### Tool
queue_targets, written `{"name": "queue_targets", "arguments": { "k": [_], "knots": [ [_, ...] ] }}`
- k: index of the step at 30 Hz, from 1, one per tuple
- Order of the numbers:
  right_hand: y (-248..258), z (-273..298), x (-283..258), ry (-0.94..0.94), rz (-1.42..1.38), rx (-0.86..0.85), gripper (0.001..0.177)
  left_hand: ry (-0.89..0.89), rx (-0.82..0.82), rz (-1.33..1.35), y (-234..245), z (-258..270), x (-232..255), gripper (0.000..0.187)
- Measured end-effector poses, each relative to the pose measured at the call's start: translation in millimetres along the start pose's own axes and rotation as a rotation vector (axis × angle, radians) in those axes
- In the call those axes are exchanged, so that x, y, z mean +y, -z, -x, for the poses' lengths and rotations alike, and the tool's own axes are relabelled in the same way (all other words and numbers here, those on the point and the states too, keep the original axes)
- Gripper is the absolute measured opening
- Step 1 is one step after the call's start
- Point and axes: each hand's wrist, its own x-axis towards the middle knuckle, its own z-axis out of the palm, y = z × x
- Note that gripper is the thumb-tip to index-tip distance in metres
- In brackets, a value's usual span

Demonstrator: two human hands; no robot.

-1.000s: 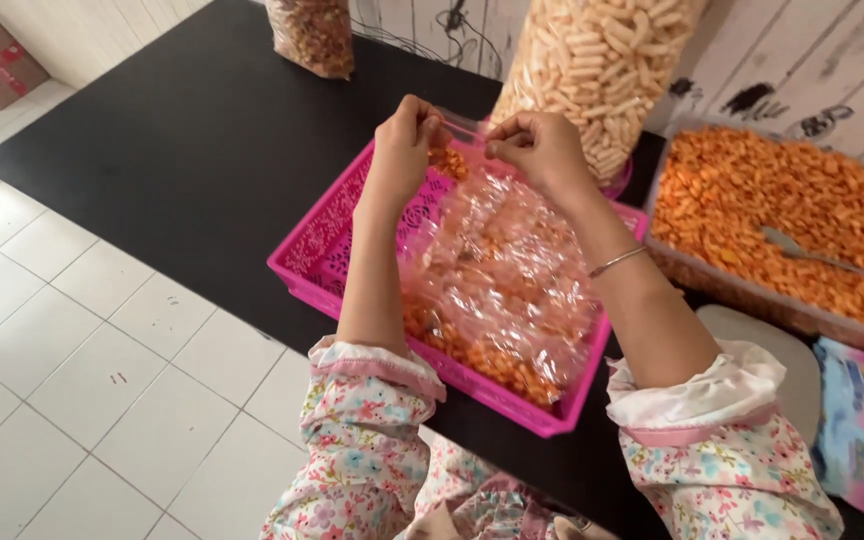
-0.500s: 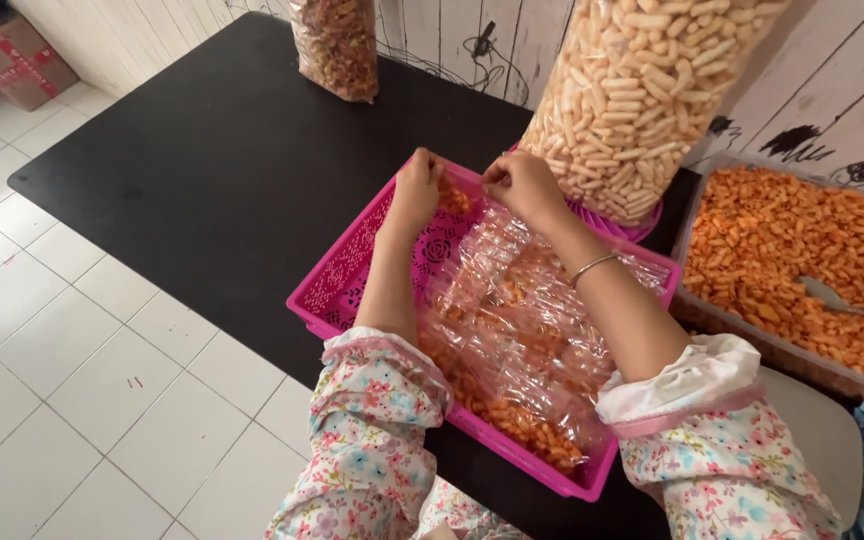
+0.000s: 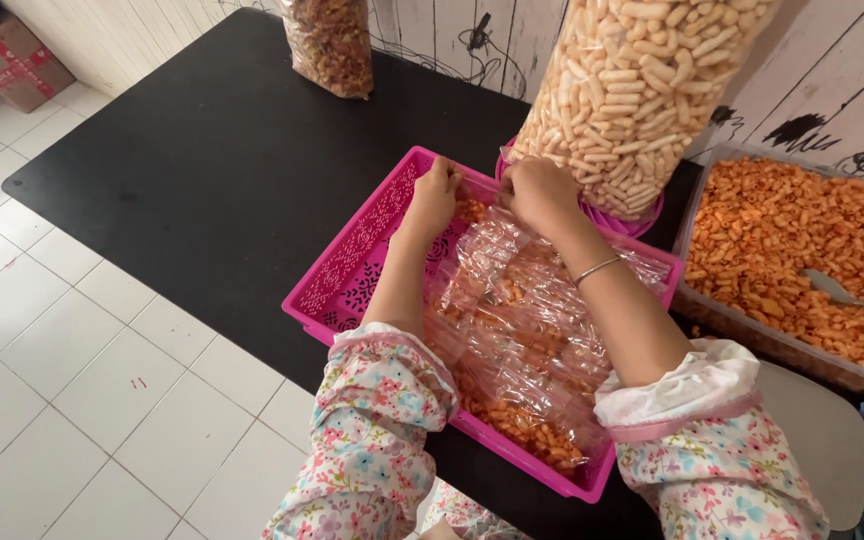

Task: Filling small plastic bags with snacks, weighing them on a digital scale, and organizing them in a basket.

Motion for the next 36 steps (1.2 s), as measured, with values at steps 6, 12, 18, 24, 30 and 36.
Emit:
{"name": "queue_targets", "arguments": {
  "k": [6, 12, 18, 24, 30, 36],
  "knots": [
    [-23, -5, 8, 0.016, 0.097, 0.051, 0.02, -0.069, -0.007, -0.007, -6, -2, -5, 0.018],
    [-2, 14, -16, 0.057, 0.166, 0.242, 0.032, -0.135, -0.043, -0.036, -16, -8, -23, 0.015],
    [-25, 6, -5, 0.06, 0.182, 0.294, 0.024, -0.159, -0.042, -0.118, -24, -16, -35, 0.012],
    [-23, 5, -7, 0.029, 0.098, 0.361, 0.021, -0.205, 0.061, -0.183, -19, -21, -27, 0.015],
    [-23, 8, -6, -0.017, 0.06, 0.351, 0.021, -0.211, 0.07, -0.153, -13, -12, -17, 0.017],
    [-20, 9, -6, -0.019, 0.013, 0.318, 0.025, -0.188, 0.099, -0.099, -9, -8, -9, 0.021]
  ]
}}
